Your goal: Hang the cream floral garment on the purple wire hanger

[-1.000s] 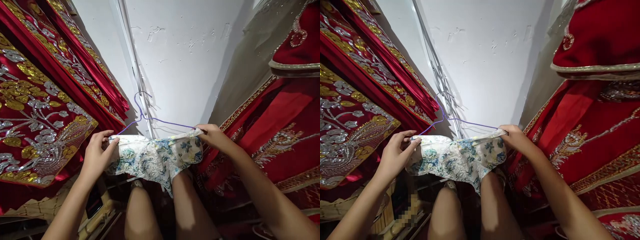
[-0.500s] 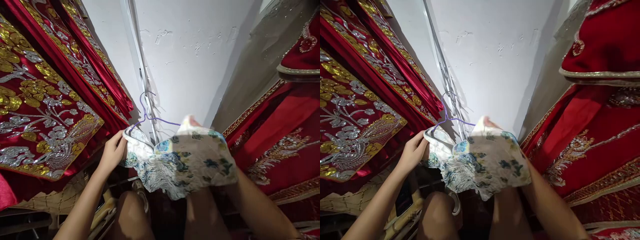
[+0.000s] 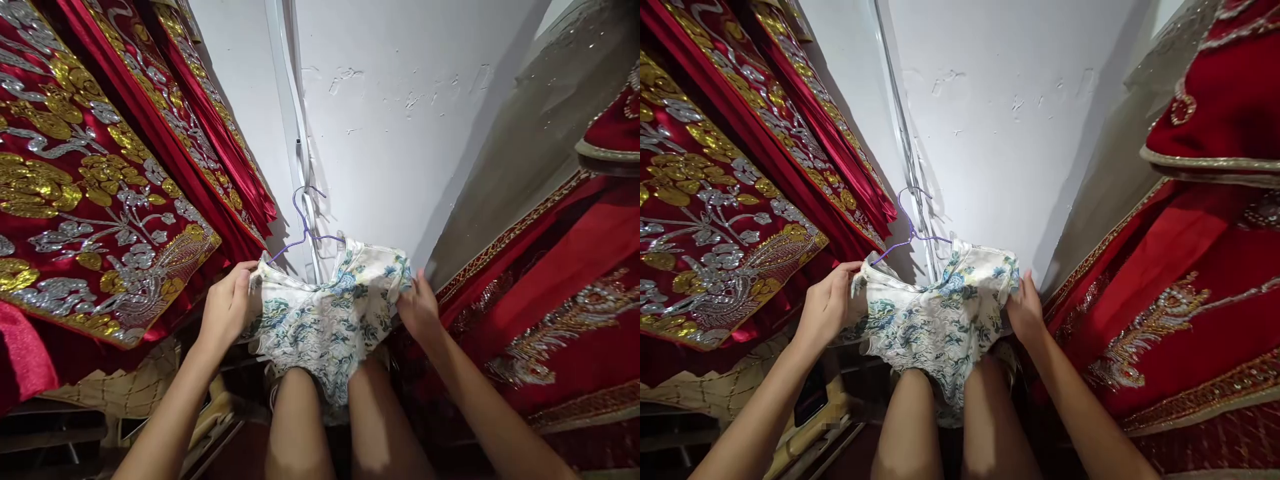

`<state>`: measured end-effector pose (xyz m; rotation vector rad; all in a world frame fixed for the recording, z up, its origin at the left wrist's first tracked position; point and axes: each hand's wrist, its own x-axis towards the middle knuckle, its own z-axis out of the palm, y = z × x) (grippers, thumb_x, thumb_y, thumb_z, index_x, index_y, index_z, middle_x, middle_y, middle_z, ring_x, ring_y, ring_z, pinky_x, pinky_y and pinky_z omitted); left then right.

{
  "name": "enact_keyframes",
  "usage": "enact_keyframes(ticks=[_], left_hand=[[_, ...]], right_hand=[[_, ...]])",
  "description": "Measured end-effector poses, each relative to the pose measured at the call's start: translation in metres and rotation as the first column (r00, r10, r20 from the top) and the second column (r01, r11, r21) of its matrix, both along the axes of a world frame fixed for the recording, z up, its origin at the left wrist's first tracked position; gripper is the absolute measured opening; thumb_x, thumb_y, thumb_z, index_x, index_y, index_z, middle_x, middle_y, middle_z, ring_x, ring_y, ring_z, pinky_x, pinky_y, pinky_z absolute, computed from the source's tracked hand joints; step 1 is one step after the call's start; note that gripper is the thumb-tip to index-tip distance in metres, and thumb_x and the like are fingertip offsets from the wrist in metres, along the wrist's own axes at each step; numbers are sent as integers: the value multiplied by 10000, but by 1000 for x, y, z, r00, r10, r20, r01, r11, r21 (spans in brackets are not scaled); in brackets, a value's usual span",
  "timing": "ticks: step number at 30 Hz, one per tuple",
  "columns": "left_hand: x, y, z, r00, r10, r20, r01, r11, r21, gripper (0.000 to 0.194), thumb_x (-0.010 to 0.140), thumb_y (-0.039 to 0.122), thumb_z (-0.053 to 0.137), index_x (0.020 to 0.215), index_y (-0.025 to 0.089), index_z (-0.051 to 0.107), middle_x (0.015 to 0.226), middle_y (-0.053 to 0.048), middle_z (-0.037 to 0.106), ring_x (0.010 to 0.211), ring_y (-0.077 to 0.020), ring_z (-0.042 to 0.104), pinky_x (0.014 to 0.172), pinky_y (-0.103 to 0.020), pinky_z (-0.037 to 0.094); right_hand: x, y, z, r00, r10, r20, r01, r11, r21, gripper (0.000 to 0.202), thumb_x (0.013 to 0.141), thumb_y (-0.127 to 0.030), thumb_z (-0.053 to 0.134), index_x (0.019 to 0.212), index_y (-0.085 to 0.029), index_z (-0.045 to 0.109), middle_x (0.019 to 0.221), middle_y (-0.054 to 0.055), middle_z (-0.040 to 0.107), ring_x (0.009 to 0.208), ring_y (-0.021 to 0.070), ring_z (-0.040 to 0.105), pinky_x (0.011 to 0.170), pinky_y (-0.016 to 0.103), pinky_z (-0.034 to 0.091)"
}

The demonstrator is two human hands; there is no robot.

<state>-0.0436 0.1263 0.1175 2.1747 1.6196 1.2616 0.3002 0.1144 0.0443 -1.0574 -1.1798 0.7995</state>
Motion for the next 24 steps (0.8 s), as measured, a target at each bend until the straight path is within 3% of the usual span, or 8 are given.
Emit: enact_keyframes(ticks=[7,12,14,16,17,20,22,24], left_hand=[[27,10,21,995,96,-26,-94,993,75,356,942,502,566,774,190,606,606,48,475,577,-122,438,581,-244,301],[28,24,16,943,123,311,-147,988,55,542,947,531,551,555,203,371,520,49,334,518,-110,303,514,-268,217],[27,23,10,840,87,536,-128,991,40,611,943,640,501,526,214,366,506,37,359,503,-118,320,500,-273,233],[29,19,4,745,6,667,-67,996,66,685,950,721,386,494,211,407,533,3,432,534,-132,406,531,-269,317],[31,16,2,703,-51,709,-13,996,84,716,957,730,340,476,206,424,554,-14,459,561,-136,444,561,-266,355],[44,6,-1,481,-211,851,305,950,63,712,968,659,395,445,182,463,570,-20,456,557,-122,449,590,-252,396],[60,-3,0,251,-228,941,577,816,44,637,947,579,509,460,168,505,563,-10,440,529,-111,431,578,-245,401],[79,-14,4,118,-179,977,742,670,33,587,934,550,555,494,162,548,593,-12,470,547,-115,461,604,-253,434]], right_hand=[[8,6,69,980,-145,-136,160,982,103,475,880,-560,667,1208,-218,704,1077,102,753,1157,295,702,898,368,616],[-31,-56,102,944,326,60,-331,937,116,397,905,-569,663,1026,-211,782,917,52,781,777,192,759,659,254,623],[-45,-77,108,575,754,318,-797,604,7,409,874,-505,732,1161,-215,764,1089,54,783,964,210,760,874,265,604],[-53,-86,106,299,842,449,-906,398,-142,489,857,-435,770,1298,-230,708,1319,59,713,1192,233,689,1061,283,514],[-55,-86,101,296,818,492,-884,430,-183,532,866,-407,765,1361,-242,665,1412,60,656,1276,243,639,1115,304,476],[-59,-71,75,510,566,648,-635,756,-161,726,891,-305,721,1555,-272,429,1606,80,450,1465,287,443,1215,449,377],[-61,-58,52,558,341,757,-466,883,-54,931,834,-237,738,1625,-241,248,1674,125,302,1548,341,265,1245,550,294],[-65,-48,31,527,172,832,-397,916,63,1067,742,-196,765,1632,-169,177,1684,185,226,1564,407,154,1251,617,219]])
